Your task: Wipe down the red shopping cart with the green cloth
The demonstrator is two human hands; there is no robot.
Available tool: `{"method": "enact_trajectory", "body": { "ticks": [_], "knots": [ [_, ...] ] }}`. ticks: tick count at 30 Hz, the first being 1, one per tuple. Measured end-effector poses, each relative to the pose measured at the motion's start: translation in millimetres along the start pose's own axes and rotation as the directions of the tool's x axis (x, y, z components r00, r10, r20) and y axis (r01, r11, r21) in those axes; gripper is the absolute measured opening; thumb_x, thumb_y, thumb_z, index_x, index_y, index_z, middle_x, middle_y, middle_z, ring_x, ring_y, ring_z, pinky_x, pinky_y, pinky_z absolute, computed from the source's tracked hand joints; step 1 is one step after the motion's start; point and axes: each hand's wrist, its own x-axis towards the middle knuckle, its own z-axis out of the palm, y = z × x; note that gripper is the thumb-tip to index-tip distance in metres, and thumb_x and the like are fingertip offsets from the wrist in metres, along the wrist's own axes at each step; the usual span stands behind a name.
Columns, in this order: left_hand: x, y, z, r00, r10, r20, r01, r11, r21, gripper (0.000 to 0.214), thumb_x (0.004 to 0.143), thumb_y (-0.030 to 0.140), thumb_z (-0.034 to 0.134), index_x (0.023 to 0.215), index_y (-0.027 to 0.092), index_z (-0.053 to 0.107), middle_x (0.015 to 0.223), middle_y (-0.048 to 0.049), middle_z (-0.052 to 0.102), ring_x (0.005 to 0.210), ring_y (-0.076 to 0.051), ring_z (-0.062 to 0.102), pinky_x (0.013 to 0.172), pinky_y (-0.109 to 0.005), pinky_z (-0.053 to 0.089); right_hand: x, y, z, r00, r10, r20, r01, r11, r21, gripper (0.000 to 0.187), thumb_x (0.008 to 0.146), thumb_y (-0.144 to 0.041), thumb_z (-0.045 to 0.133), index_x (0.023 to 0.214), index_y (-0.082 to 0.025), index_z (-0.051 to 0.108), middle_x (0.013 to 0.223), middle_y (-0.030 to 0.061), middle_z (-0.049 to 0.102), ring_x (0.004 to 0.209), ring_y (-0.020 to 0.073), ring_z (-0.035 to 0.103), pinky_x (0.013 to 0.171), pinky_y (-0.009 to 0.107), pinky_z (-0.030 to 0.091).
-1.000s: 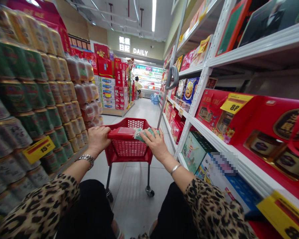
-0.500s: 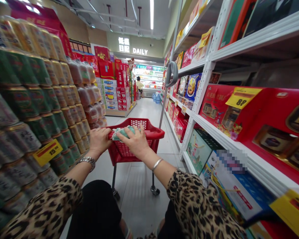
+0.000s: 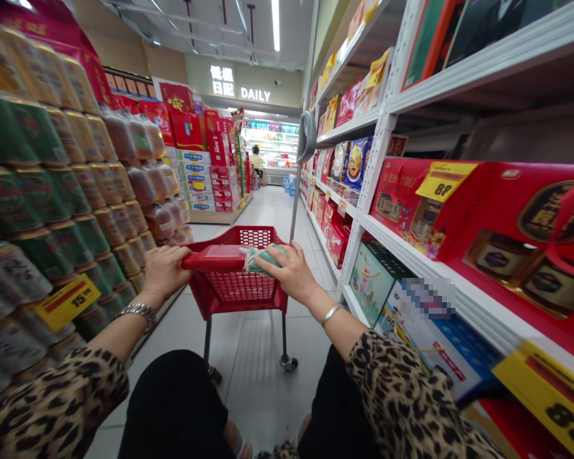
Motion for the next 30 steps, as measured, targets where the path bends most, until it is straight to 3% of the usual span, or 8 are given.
{"method": "enact_trajectory", "body": {
  "ticks": [4, 9, 12, 20, 25, 28, 30],
  "knots": [
    [0, -3, -0.2, 1.0, 0.013, -0.008, -0.013, 1.0, 0.009, 0.015, 0.076, 0.028, 0.053, 0.077, 0.022, 0.066, 0.079, -0.0108, 0.074, 0.082, -0.031, 0.067, 0.078, -0.042, 0.038, -7, 15, -4, 0.998, 0.054, 0.023, -0.055, 0.997, 0.055, 0.055, 0.099, -0.006, 0.049, 0.14, -0.041, 0.064, 0.144, 0.004, 0.064, 0.129, 0.0235, 0.055, 0.116, 0.052, 0.032],
    [-1, -5, 0.7, 0.999, 0.043, -0.017, -0.042, 0.999, 0.031, 0.015, 0.077, 0.029, 0.053, 0.076, 0.022, 0.065, 0.08, -0.0103, 0.075, 0.082, -0.03, 0.067, 0.078, -0.041, 0.039, -8, 30, -11, 0.976, 0.212, 0.05, -0.216, 0.973, 0.085, 0.064, 0.089, 0.003, 0.048, 0.14, -0.034, 0.064, 0.139, 0.0073, 0.067, 0.136, 0.0278, 0.052, 0.121, 0.063, 0.022],
    [-1, -7, 2.9, 0.999, 0.042, -0.026, -0.041, 0.998, 0.042, 0.015, 0.078, 0.03, 0.052, 0.077, 0.022, 0.065, 0.081, -0.0115, 0.075, 0.082, -0.031, 0.066, 0.079, -0.042, 0.039, -7, 33, -13, 0.967, 0.234, 0.1, -0.244, 0.965, 0.099, 0.066, 0.088, 0.003, 0.049, 0.14, -0.033, 0.064, 0.137, 0.008, 0.068, 0.132, 0.0273, 0.055, 0.122, 0.064, 0.022],
    [4, -15, 2.0, 0.999, 0.032, 0.013, -0.033, 0.999, 0.021, 0.014, 0.077, 0.03, 0.053, 0.077, 0.022, 0.065, 0.081, -0.0135, 0.074, 0.083, -0.032, 0.065, 0.081, -0.044, 0.04, 1, 10, -12, 0.95, 0.279, 0.141, -0.293, 0.952, 0.086, 0.064, 0.092, 0.001, 0.049, 0.144, -0.035, 0.061, 0.139, 0.0099, 0.065, 0.127, 0.026, 0.057, 0.12, 0.06, 0.026],
    [7, -26, 2.3, 0.998, -0.052, 0.035, 0.051, 0.998, 0.042, 0.015, 0.078, 0.03, 0.053, 0.079, 0.022, 0.065, 0.089, -0.0175, 0.075, 0.093, -0.037, 0.065, 0.091, -0.053, 0.042, 24, -1, -17, 0.931, 0.263, 0.253, -0.303, 0.944, 0.134, 0.055, 0.094, -0.011, 0.06, 0.143, -0.035, 0.061, 0.13, 0.0113, 0.067, 0.118, 0.0269, 0.06, 0.115, 0.056, 0.032],
    [0, -20, 2.2, 0.99, -0.14, -0.019, 0.14, 0.99, 0.016, 0.029, 0.078, 0.033, 0.057, 0.101, 0.021, 0.068, 0.111, -0.0208, 0.075, 0.114, -0.042, 0.061, 0.107, -0.066, 0.033, 39, -10, -18, 0.932, 0.226, 0.282, -0.271, 0.954, 0.131, 0.051, 0.096, -0.016, 0.06, 0.143, -0.036, 0.062, 0.121, 0.0107, 0.069, 0.111, 0.0259, 0.062, 0.112, 0.052, 0.032],
    [-10, -5, 2.2, 0.993, -0.106, -0.059, 0.104, 0.994, -0.031, 0.052, 0.078, 0.033, 0.059, 0.129, 0.02, 0.061, 0.136, -0.0207, 0.066, 0.135, -0.042, 0.051, 0.118, -0.068, 0.021, 49, -20, -18, 0.936, 0.206, 0.284, -0.248, 0.961, 0.122, 0.051, 0.096, -0.015, 0.06, 0.143, -0.035, 0.062, 0.115, 0.0103, 0.069, 0.106, 0.0249, 0.062, 0.109, 0.048, 0.035]
  ]
}}
